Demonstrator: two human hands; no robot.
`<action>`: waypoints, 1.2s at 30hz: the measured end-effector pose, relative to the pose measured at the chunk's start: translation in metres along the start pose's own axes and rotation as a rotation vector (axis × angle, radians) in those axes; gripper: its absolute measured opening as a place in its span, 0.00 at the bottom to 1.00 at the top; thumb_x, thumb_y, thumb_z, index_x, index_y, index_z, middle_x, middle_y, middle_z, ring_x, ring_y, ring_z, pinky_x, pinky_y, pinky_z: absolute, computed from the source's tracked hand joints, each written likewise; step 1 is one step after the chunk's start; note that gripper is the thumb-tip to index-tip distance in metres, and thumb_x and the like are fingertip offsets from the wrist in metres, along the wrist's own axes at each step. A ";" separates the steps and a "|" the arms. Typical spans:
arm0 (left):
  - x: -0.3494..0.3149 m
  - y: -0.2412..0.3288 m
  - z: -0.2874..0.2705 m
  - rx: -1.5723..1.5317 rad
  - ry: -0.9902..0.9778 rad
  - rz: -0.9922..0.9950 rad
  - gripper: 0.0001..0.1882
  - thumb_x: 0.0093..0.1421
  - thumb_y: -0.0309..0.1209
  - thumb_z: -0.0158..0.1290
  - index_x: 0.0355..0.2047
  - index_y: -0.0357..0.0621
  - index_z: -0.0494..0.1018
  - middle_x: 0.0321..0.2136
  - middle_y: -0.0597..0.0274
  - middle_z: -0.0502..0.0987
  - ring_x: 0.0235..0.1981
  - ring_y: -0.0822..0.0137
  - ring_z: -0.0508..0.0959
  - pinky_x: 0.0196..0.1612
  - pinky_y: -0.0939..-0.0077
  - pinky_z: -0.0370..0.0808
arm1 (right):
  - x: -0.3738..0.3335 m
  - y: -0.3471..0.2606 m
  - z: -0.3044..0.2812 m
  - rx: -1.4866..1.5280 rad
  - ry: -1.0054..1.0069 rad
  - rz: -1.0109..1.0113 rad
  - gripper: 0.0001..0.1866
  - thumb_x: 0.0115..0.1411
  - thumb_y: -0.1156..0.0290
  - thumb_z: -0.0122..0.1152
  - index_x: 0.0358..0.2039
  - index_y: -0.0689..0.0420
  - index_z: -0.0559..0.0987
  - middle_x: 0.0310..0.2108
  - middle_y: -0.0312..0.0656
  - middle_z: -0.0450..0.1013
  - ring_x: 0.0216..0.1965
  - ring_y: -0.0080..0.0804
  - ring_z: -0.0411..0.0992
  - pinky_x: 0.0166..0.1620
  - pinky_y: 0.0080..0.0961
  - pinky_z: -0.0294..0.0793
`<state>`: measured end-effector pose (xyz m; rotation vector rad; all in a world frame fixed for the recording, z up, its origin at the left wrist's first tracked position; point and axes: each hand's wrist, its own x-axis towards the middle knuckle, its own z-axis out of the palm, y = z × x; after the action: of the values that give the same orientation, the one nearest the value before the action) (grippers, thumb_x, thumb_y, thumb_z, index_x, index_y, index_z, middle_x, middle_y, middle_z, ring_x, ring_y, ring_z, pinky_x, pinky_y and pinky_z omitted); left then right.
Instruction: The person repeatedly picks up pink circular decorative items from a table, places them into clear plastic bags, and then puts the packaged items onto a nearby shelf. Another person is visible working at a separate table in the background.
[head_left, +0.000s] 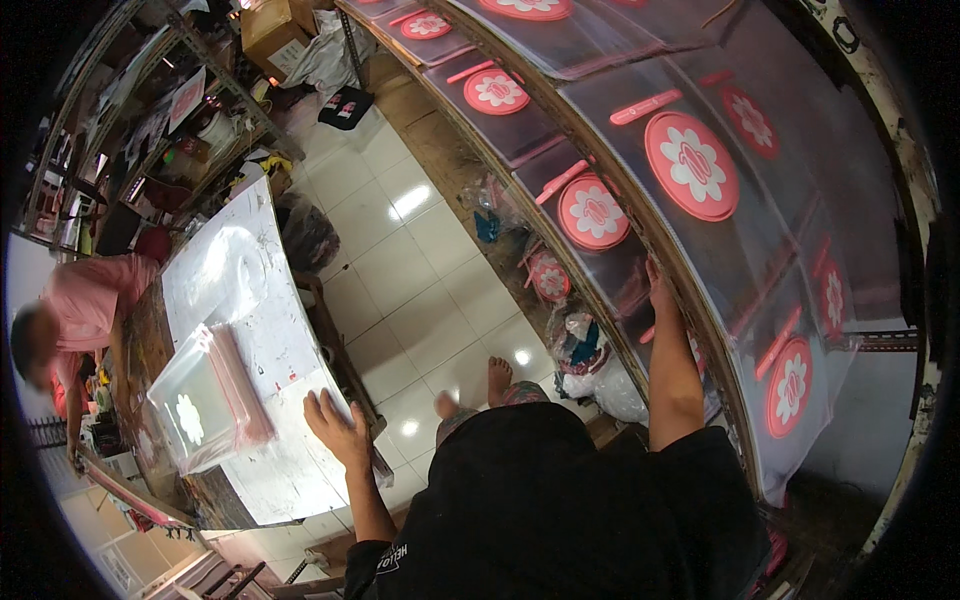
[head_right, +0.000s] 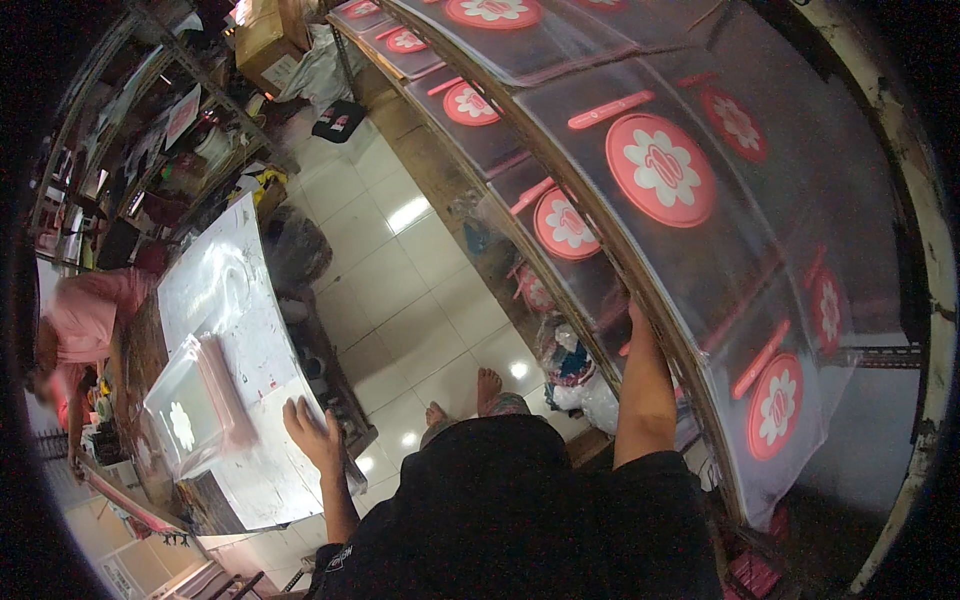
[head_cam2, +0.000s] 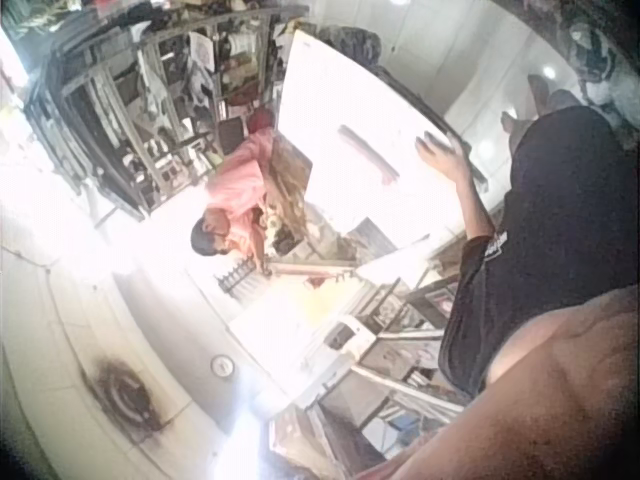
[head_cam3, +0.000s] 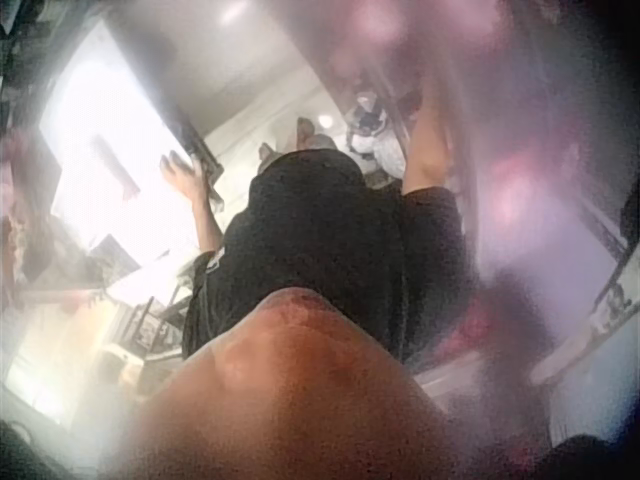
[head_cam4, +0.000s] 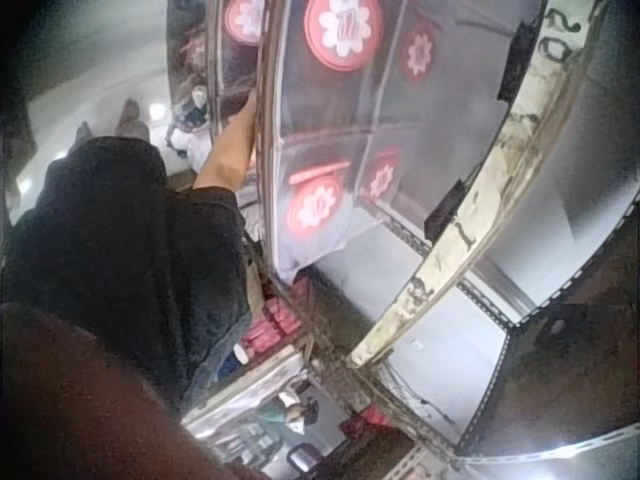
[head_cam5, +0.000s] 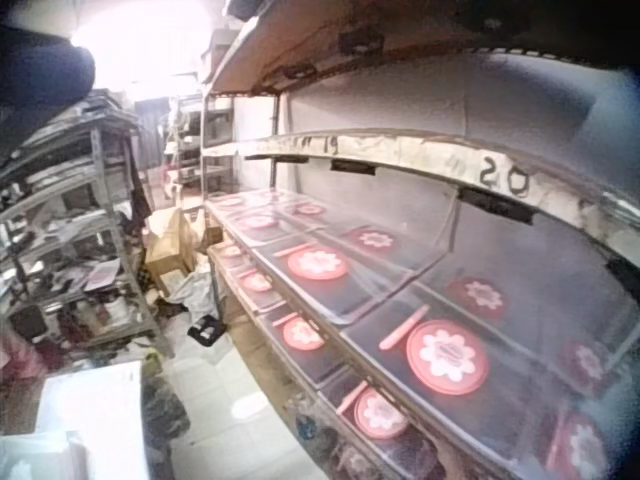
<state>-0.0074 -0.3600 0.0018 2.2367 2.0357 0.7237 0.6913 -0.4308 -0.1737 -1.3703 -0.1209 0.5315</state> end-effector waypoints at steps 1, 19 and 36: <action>0.000 0.001 0.000 0.000 0.003 0.002 0.30 0.53 0.30 0.58 0.56 0.35 0.64 0.60 0.37 0.60 0.62 0.38 0.60 0.64 0.47 0.56 | 0.001 -0.001 -0.001 -0.007 0.001 -0.002 0.21 0.62 0.72 0.57 0.56 0.57 0.71 0.55 0.47 0.70 0.55 0.38 0.72 0.57 0.32 0.72; 0.002 0.009 -0.003 0.028 -0.025 -0.021 0.30 0.54 0.29 0.58 0.57 0.36 0.64 0.61 0.38 0.60 0.62 0.39 0.59 0.64 0.48 0.56 | 0.010 0.006 0.004 -0.374 0.182 -0.163 0.19 0.61 0.73 0.55 0.53 0.59 0.74 0.53 0.49 0.72 0.54 0.43 0.72 0.56 0.33 0.72; 0.002 0.002 0.006 0.049 0.004 0.024 0.29 0.56 0.29 0.57 0.57 0.34 0.65 0.60 0.38 0.61 0.62 0.40 0.61 0.64 0.49 0.57 | -0.070 -0.046 0.056 -1.447 -0.104 -0.362 0.15 0.60 0.73 0.51 0.45 0.60 0.78 0.49 0.49 0.74 0.52 0.50 0.71 0.57 0.38 0.67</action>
<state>-0.0033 -0.3567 -0.0028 2.2914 2.0536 0.6886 0.6218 -0.4147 -0.1021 -2.6288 -0.9606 0.1397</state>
